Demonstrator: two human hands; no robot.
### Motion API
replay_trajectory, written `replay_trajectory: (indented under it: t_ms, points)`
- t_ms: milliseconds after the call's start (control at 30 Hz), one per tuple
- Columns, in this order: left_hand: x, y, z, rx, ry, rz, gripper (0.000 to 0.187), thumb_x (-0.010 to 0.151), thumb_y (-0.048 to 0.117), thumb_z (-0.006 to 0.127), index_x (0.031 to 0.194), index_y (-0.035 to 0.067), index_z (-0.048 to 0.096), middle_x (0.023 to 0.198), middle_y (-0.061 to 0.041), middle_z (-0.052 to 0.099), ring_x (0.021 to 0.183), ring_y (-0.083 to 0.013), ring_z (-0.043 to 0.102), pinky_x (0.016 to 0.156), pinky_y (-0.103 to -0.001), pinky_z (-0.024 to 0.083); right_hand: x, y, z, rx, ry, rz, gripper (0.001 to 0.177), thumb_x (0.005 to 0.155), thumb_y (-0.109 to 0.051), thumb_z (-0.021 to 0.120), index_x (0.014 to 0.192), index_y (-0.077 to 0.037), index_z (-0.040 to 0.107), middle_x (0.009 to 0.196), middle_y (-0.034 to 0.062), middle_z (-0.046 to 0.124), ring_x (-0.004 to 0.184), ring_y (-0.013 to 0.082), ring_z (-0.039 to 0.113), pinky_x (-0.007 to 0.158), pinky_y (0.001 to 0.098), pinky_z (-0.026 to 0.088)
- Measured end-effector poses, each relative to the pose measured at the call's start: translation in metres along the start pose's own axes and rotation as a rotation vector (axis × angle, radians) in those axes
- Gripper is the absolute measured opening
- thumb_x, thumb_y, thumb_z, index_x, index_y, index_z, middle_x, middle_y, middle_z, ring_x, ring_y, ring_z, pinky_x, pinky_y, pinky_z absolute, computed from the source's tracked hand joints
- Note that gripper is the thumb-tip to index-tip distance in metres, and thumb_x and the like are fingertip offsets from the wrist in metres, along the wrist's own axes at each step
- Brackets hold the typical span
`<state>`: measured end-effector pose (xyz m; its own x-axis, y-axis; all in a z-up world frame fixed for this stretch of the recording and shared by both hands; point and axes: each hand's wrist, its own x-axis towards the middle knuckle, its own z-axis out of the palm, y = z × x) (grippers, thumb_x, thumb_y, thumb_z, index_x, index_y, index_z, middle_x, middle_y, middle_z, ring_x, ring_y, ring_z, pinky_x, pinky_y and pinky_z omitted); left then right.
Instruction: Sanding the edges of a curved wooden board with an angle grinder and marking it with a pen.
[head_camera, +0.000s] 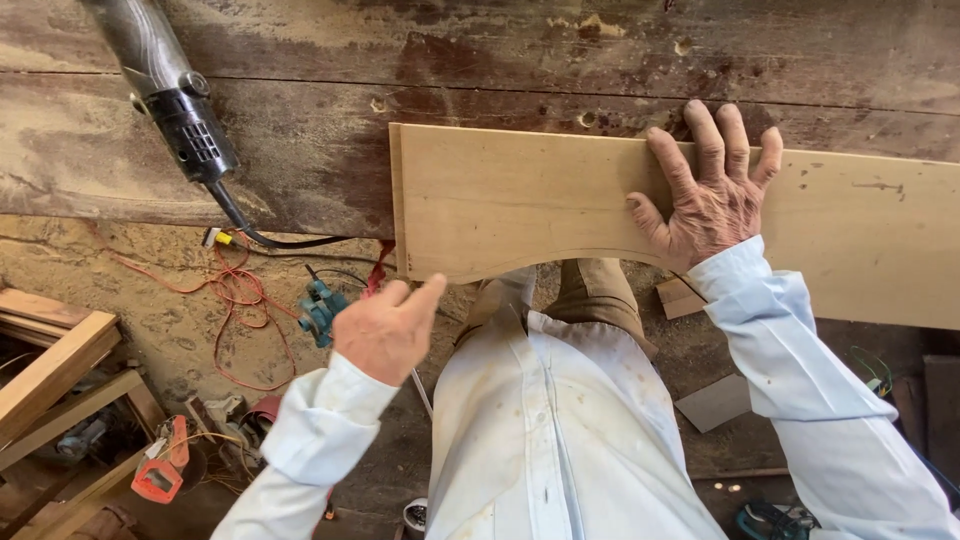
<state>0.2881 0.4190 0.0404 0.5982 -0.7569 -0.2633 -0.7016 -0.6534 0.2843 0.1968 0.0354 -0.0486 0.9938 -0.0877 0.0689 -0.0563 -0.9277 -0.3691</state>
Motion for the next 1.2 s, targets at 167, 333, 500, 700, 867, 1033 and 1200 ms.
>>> replay_trajectory:
  t_ms: [167,333,500,700,867,1033,1200]
  points:
    - [0.001,0.035,0.051,-0.022,0.229,-0.067,0.032,0.092,0.015,0.066,0.119,0.03,0.074,0.068,0.001,0.035,0.043,-0.0233,0.031,0.038,-0.034,0.032,0.0,-0.002,-0.003,-0.047,-0.036,0.022,0.064,0.107,-0.059,0.049,0.15,-0.013,0.06,0.163,0.0207,0.041,0.147,0.049,0.036,0.11,0.0779,0.018]
    - [0.009,0.043,0.056,0.079,0.275,-0.064,0.045,0.081,0.004,0.063,0.116,0.029,0.074,0.069,0.001,0.035,0.049,-0.0195,0.037,0.045,-0.032,0.029,0.001,-0.003,-0.003,-0.041,-0.031,0.015,0.062,0.106,-0.056,0.052,0.149,-0.012,0.061,0.161,0.0221,0.042,0.145,0.0505,0.037,0.11,0.0778,0.019]
    - [0.013,0.047,0.051,0.132,0.299,-0.074,0.046,0.078,0.003,0.062,0.112,0.03,0.075,0.068,0.001,0.038,0.051,-0.0192,0.04,0.048,-0.032,0.031,0.001,-0.004,-0.005,-0.036,-0.034,0.021,0.062,0.107,-0.056,0.051,0.151,-0.013,0.059,0.162,0.0225,0.042,0.145,0.0517,0.038,0.11,0.0786,0.019]
    - [0.004,0.036,0.046,0.158,0.252,-0.08,0.048,0.077,0.001,0.063,0.112,0.03,0.077,0.065,0.002,0.04,0.043,-0.0192,0.036,0.041,-0.032,0.031,0.0,-0.002,-0.004,-0.012,-0.016,0.013,0.062,0.107,-0.056,0.05,0.148,-0.01,0.062,0.16,0.0246,0.044,0.144,0.0536,0.039,0.109,0.0793,0.017]
    - [-0.002,0.027,0.046,0.153,0.209,-0.093,0.043,0.076,0.008,0.069,0.111,0.032,0.074,0.066,0.002,0.038,0.045,-0.0203,0.037,0.04,-0.033,0.03,-0.001,0.0,-0.002,-0.014,-0.013,0.008,0.062,0.107,-0.056,0.052,0.15,-0.012,0.06,0.161,0.0241,0.043,0.146,0.0517,0.037,0.11,0.0786,0.017]
    - [-0.003,0.018,0.036,0.179,0.229,-0.04,0.043,0.076,0.005,0.068,0.109,0.031,0.075,0.066,0.001,0.04,0.046,-0.0208,0.039,0.042,-0.032,0.033,-0.001,-0.001,-0.002,-0.015,-0.007,0.01,0.061,0.107,-0.055,0.054,0.149,-0.012,0.062,0.161,0.0234,0.044,0.145,0.052,0.039,0.11,0.0787,0.017]
    - [-0.005,0.011,0.033,0.175,0.209,-0.03,0.04,0.08,0.004,0.067,0.108,0.031,0.074,0.065,0.002,0.039,0.046,-0.0207,0.039,0.044,-0.032,0.034,0.001,-0.003,-0.005,-0.002,-0.006,0.012,0.062,0.108,-0.057,0.051,0.148,-0.011,0.062,0.16,0.0243,0.044,0.144,0.0532,0.039,0.111,0.0779,0.016]
